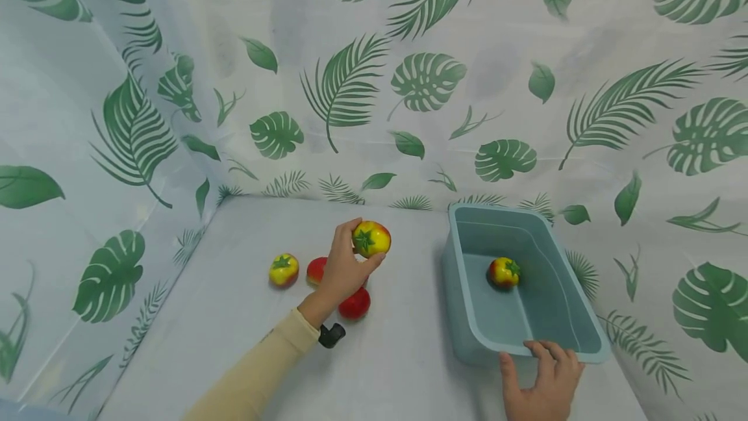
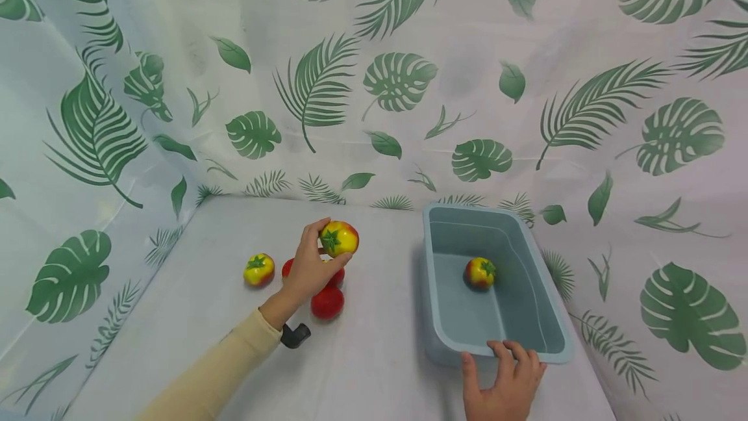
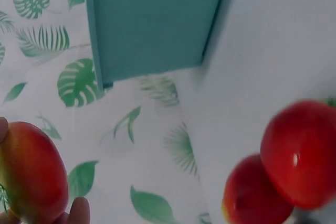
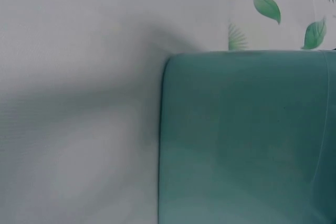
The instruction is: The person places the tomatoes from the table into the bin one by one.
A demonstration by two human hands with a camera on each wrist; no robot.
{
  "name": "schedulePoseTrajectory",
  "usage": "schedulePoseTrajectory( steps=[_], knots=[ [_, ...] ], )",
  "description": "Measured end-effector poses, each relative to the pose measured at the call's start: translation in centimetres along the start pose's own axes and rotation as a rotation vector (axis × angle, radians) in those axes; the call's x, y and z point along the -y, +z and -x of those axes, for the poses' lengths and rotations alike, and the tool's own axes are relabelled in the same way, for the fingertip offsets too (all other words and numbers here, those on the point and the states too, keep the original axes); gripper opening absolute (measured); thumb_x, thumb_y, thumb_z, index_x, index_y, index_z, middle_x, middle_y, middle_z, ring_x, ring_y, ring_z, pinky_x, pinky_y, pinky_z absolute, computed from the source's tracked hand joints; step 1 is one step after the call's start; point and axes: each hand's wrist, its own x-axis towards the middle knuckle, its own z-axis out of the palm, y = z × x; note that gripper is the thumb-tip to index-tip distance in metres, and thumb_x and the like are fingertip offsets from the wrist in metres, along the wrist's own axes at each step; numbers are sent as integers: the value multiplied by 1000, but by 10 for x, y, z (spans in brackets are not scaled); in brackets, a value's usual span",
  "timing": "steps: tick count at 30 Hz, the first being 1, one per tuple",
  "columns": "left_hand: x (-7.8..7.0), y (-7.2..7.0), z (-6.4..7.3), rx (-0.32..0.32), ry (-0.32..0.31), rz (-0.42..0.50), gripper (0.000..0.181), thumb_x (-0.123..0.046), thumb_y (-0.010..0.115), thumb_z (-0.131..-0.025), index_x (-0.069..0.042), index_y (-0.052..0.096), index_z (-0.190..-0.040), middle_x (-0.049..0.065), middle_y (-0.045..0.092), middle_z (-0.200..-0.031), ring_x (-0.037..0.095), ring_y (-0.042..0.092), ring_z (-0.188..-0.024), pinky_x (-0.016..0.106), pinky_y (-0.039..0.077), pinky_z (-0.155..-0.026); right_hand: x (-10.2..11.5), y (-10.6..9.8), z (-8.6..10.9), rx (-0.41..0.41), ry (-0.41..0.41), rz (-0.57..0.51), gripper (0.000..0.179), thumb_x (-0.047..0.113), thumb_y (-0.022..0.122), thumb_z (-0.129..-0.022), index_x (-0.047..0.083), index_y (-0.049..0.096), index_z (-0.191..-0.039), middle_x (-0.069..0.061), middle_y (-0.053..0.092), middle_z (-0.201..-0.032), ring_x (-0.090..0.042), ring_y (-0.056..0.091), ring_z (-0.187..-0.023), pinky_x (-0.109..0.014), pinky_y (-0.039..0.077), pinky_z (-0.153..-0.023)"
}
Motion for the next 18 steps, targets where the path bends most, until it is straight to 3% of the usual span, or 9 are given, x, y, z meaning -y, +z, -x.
schedulePoseTrajectory(
  steps=[5, 8, 11, 14, 18],
  knots=[
    [-7, 26, 2, 61, 6, 44, 77, -27, 76, -85, -14, 32, -146, 3, 40, -139, 18, 48, -118, 34, 50, -95, 0, 0, -1, -3, -8, -12, 69, 59, 59, -89, -9, 60, -102, -30, 50, -106, -51, 36, -98, -72, 14, -105],
    [-14, 43, 5, 87, 17, 58, 75, -27, 76, -85, -15, 33, -146, 2, 41, -140, 17, 48, -119, 30, 50, -95, -1, 0, -1, -2, -18, -26, 67, 56, 61, -89, -9, 60, -102, -31, 50, -105, -50, 36, -95, -68, 22, -96],
    [-24, 59, 7, 123, 38, 70, 74, -26, 76, -85, -18, 34, -146, 1, 41, -141, 16, 47, -121, 27, 50, -94, -1, -1, -2, 15, -20, -28, 65, 55, 61, -90, -9, 60, -102, -30, 50, -105, -49, 35, -93, -63, 22, -85],
    [-36, 75, 7, 169, 75, 70, 73, -26, 75, -86, -18, 34, -145, 0, 41, -142, 14, 47, -120, 25, 49, -94, -1, -2, -1, 17, -11, -22, 65, 55, 61, -90, -8, 60, -102, -28, 50, -105, -47, 35, -95, -62, 22, -86],
    [-51, 94, 7, 233, 133, 67, 71, -28, 74, -87, -16, 35, -145, 0, 40, -142, 11, 48, -117, 22, 48, -93, -2, -2, -1, 7, 1, -25, 64, 56, 63, -88, -6, 61, -103, -27, 50, -107, -48, 37, -97, -67, 23, -99]
  ],
)
